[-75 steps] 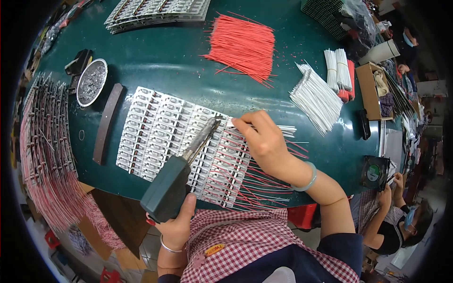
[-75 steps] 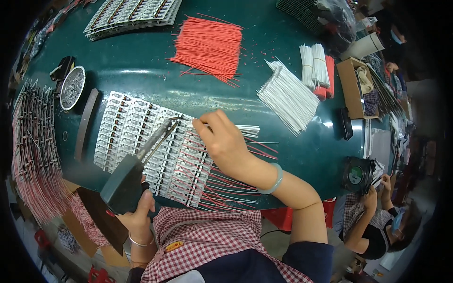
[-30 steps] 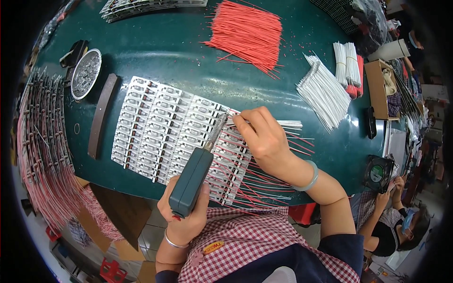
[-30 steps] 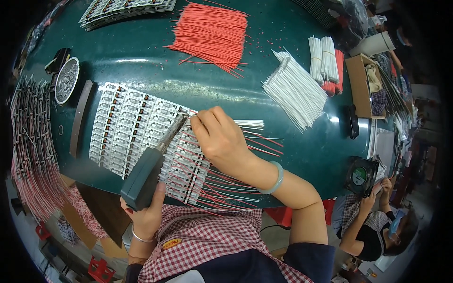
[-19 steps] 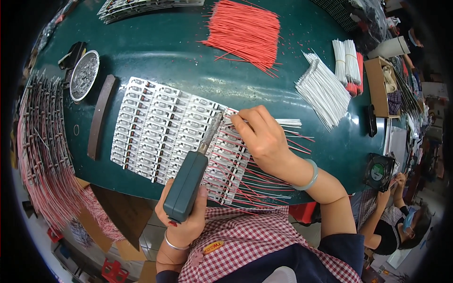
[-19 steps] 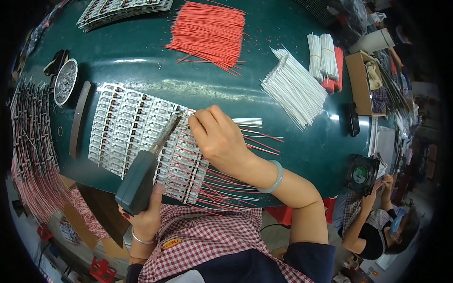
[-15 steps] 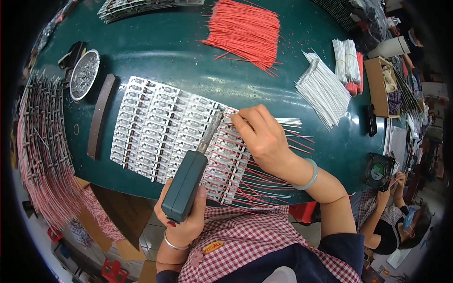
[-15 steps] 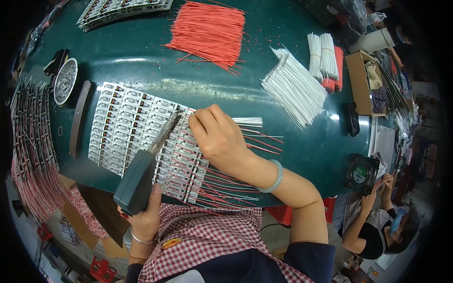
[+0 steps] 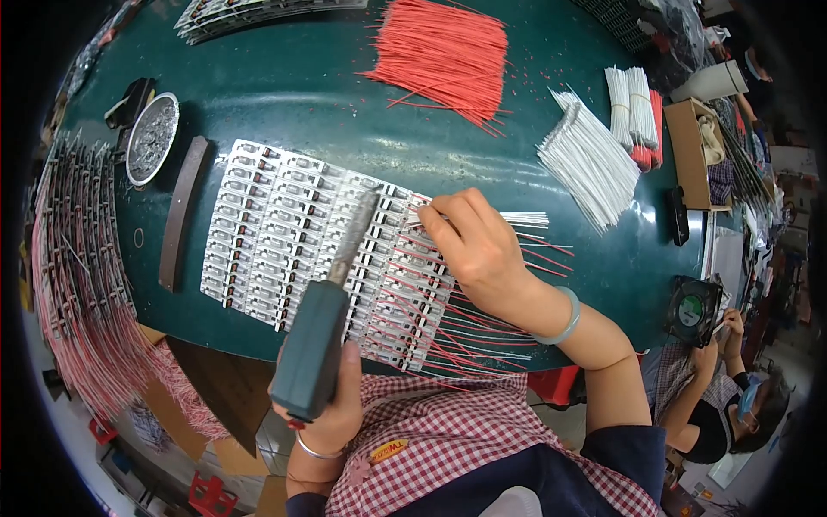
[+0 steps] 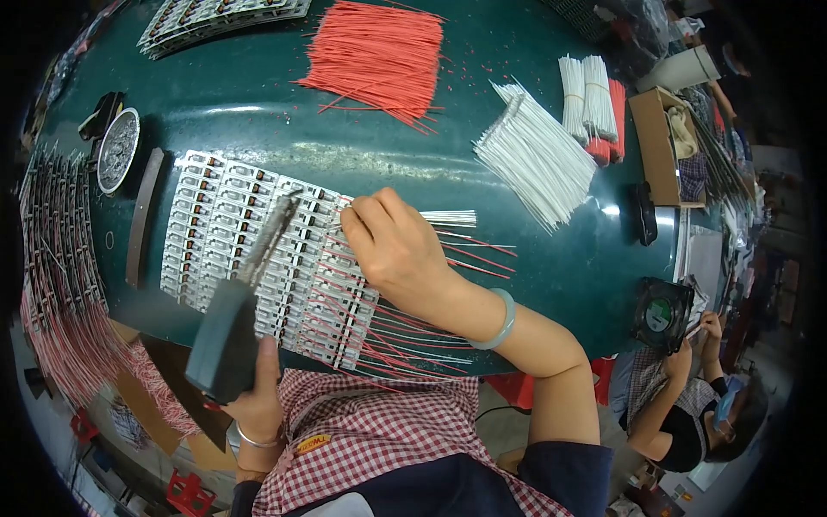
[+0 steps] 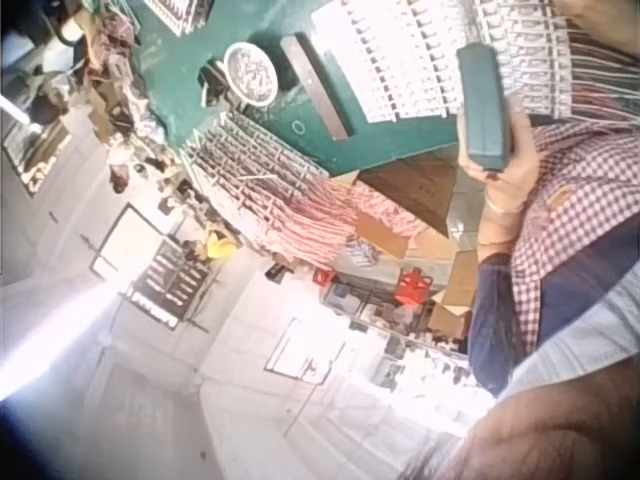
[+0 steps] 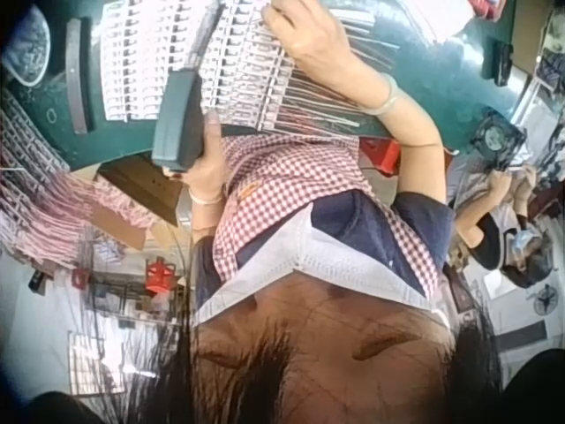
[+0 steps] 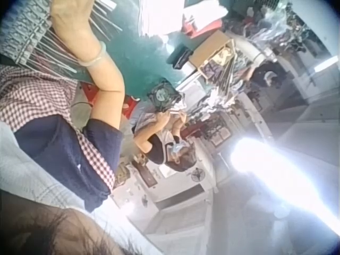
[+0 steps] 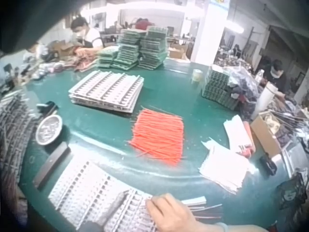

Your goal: The person solders wires onto LED strips using a soldering iron and solder wire.

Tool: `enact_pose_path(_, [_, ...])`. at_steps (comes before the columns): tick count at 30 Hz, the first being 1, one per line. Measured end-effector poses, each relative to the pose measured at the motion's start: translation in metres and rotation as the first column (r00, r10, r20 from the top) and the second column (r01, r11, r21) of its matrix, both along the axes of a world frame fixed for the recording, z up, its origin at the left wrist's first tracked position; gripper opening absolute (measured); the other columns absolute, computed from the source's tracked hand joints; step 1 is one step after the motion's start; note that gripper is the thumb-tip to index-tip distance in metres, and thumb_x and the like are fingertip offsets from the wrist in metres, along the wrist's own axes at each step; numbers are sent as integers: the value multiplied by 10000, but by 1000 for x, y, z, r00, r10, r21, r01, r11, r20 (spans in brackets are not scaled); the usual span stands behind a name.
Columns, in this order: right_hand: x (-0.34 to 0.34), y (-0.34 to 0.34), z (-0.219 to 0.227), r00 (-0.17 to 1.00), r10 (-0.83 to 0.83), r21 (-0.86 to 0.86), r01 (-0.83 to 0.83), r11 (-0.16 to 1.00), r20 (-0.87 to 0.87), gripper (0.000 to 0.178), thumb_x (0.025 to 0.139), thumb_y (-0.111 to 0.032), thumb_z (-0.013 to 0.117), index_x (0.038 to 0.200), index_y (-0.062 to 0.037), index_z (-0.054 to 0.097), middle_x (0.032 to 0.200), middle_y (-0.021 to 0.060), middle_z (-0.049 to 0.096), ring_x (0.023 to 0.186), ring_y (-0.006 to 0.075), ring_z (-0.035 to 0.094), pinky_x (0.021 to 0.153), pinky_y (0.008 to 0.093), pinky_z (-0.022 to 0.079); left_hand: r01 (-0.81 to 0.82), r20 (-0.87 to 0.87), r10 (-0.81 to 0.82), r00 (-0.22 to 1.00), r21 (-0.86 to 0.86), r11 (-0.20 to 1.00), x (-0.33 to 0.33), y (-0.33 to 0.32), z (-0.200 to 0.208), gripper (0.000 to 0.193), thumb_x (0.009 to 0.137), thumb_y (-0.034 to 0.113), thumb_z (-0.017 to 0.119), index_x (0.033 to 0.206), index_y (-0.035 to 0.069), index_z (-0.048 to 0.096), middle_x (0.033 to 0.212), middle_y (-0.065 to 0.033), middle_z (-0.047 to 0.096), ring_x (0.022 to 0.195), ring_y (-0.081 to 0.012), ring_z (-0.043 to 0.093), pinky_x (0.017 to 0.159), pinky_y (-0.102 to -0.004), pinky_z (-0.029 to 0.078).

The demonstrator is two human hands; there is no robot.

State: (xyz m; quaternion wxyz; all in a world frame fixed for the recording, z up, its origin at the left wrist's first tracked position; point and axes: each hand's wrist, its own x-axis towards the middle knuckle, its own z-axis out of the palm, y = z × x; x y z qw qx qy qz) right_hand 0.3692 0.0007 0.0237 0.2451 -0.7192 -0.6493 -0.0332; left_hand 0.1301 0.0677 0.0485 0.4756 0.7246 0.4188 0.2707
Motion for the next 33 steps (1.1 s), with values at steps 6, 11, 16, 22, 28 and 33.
enact_pose_path(6, [3, 0, -4, 997, 14, 30, -16, 999, 73, 354, 702, -39, 637, 1033, 84, 623, 962, 142, 577, 866, 270, 559, 699, 330, 527, 20, 3, -20, 1000, 122, 992, -9, 7, -6, 354, 867, 8, 762, 1194, -37, 633, 971, -74, 686, 715, -108, 597, 590, -236, 468])
enact_pose_path(11, [3, -1, -3, 998, -1, 29, -1, 1000, 65, 352, 704, -37, 637, 1036, 79, 617, 963, 142, 574, 863, 273, 557, 707, 339, 528, -325, 137, 301, 944, 563, 760, -23, 53, 14, 216, 946, 63, 618, 1094, -76, 693, 654, -29, 553, 513, -71, 428, 536, -225, 388])
enact_pose_path(16, [0, 0, -3, 998, 9, 31, -10, 999, 56, 355, 709, -33, 639, 1047, 74, 614, 976, 143, 575, 873, 276, 560, 709, 351, 524, -421, 52, 429, 902, 335, 843, -52, 103, 12, 239, 918, 17, 618, 1138, -74, 634, 802, -81, 624, 525, -86, 440, 498, -230, 350])
enact_pose_path(22, [-6, -8, -1, 998, -3, 85, -3, 996, 68, 370, 708, -32, 657, 1058, 87, 640, 1000, 148, 612, 882, 271, 591, 694, 350, 512, -267, 276, 353, 894, -304, 915, -24, 22, 8, 457, 859, -40, 693, 1297, -37, 560, 1130, -144, 665, 523, -69, 478, 460, -203, 371])
enact_pose_path(28, [-6, -9, -6, 999, 17, 84, -21, 996, 45, 371, 703, -28, 658, 1053, 95, 653, 975, 139, 625, 867, 268, 600, 683, 352, 513, 52, 64, -44, 997, -115, 992, -29, 0, -18, 446, 842, -76, 720, 1270, -43, 598, 1125, -136, 684, 767, -146, 645, 671, -262, 525])
enact_pose_path(33, [-7, -6, -9, 999, 27, 83, -30, 996, 34, 382, 694, -44, 652, 1050, 93, 646, 989, 144, 623, 875, 272, 593, 698, 352, 520, 52, 42, -52, 998, 3, 999, -7, 0, -15, 228, 803, 37, 791, 998, -49, 710, 906, -127, 707, 744, -206, 682, 676, -296, 543])
